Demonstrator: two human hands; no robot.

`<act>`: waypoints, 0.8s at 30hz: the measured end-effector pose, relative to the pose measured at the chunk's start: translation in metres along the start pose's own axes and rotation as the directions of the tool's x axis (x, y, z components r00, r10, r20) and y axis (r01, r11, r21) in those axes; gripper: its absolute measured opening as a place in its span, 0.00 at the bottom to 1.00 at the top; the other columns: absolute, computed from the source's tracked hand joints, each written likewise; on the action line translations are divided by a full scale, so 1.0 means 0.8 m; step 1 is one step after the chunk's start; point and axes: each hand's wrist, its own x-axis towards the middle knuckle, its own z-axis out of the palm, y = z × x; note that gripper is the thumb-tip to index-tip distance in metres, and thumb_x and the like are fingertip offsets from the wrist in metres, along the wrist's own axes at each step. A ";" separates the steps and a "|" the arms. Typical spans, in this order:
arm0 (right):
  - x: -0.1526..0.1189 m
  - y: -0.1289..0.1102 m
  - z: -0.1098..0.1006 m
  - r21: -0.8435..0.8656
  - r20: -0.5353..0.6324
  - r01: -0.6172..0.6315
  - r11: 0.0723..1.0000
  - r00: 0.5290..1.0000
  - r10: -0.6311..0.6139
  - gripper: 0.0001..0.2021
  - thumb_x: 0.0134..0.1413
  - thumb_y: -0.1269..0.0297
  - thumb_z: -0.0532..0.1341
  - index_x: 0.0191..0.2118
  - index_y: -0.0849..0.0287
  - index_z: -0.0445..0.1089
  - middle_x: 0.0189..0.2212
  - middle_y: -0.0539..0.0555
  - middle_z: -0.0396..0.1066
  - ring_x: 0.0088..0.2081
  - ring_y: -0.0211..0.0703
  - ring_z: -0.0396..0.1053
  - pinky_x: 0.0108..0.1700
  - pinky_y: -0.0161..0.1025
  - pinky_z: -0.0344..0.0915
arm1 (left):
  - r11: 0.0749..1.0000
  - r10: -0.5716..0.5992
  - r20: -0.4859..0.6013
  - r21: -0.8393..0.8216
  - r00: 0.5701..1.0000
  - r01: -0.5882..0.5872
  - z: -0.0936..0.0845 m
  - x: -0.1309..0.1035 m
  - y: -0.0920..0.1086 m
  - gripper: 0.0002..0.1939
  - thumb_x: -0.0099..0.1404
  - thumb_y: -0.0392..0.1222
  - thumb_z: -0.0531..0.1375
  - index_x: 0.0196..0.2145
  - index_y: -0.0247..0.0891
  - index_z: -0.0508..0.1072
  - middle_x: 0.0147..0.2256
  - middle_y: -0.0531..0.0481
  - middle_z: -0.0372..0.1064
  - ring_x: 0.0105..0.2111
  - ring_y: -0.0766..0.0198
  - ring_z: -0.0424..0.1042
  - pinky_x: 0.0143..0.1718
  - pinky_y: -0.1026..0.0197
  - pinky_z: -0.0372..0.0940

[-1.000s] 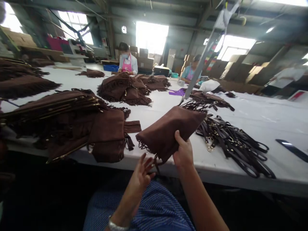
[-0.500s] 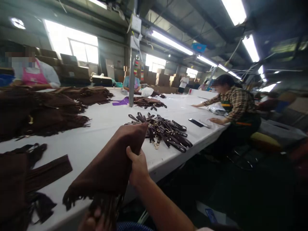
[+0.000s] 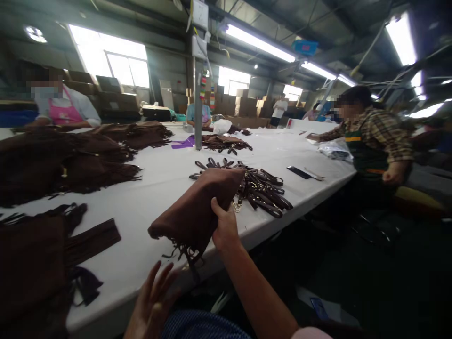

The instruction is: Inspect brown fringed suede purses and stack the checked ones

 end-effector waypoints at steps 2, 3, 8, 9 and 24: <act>-0.015 0.001 0.003 -0.032 0.021 -0.068 0.997 0.997 0.069 0.24 0.42 0.66 0.72 0.48 0.59 0.71 0.44 0.54 0.78 0.46 0.47 0.75 0.55 0.47 0.69 | 0.987 0.093 -0.012 -0.127 0.996 -0.094 0.039 0.008 0.014 0.50 0.41 0.58 0.73 0.61 0.50 0.60 0.57 0.44 0.65 0.58 0.46 0.63 0.46 0.58 0.71; -0.020 0.002 0.003 -0.053 0.024 -0.098 0.994 0.995 0.099 0.24 0.42 0.66 0.72 0.48 0.59 0.71 0.44 0.55 0.78 0.45 0.48 0.75 0.55 0.47 0.69 | 0.983 0.076 -0.022 -0.164 0.997 -0.078 0.055 0.012 0.020 0.48 0.43 0.54 0.74 0.60 0.50 0.61 0.55 0.44 0.68 0.55 0.49 0.67 0.45 0.60 0.70; -0.008 0.008 -0.009 -0.097 -0.044 -0.087 0.991 0.996 0.083 0.21 0.40 0.68 0.72 0.44 0.59 0.73 0.42 0.55 0.78 0.43 0.47 0.76 0.54 0.49 0.70 | 0.890 0.000 -0.003 -0.456 1.000 -0.001 0.068 0.004 0.023 0.13 0.57 0.41 0.69 0.40 0.40 0.73 0.29 0.56 0.71 0.20 0.77 0.66 0.19 0.76 0.61; 0.000 0.008 -0.014 -0.094 -0.067 -0.051 0.994 0.997 0.045 0.22 0.39 0.69 0.72 0.44 0.59 0.72 0.42 0.54 0.78 0.43 0.46 0.76 0.54 0.49 0.70 | 0.850 -0.020 0.073 -0.524 0.997 0.055 0.058 -0.006 0.017 0.09 0.59 0.42 0.67 0.35 0.38 0.72 0.22 0.60 0.65 0.14 0.80 0.57 0.14 0.77 0.54; -0.028 0.022 -0.007 -0.144 -0.010 -0.167 0.975 0.986 0.167 0.23 0.41 0.67 0.72 0.47 0.60 0.72 0.42 0.56 0.78 0.45 0.48 0.75 0.55 0.48 0.69 | 0.977 0.160 -0.078 -0.132 0.984 -0.169 0.065 0.005 0.026 0.34 0.53 0.47 0.70 0.56 0.40 0.68 0.55 0.40 0.68 0.55 0.53 0.67 0.51 0.60 0.66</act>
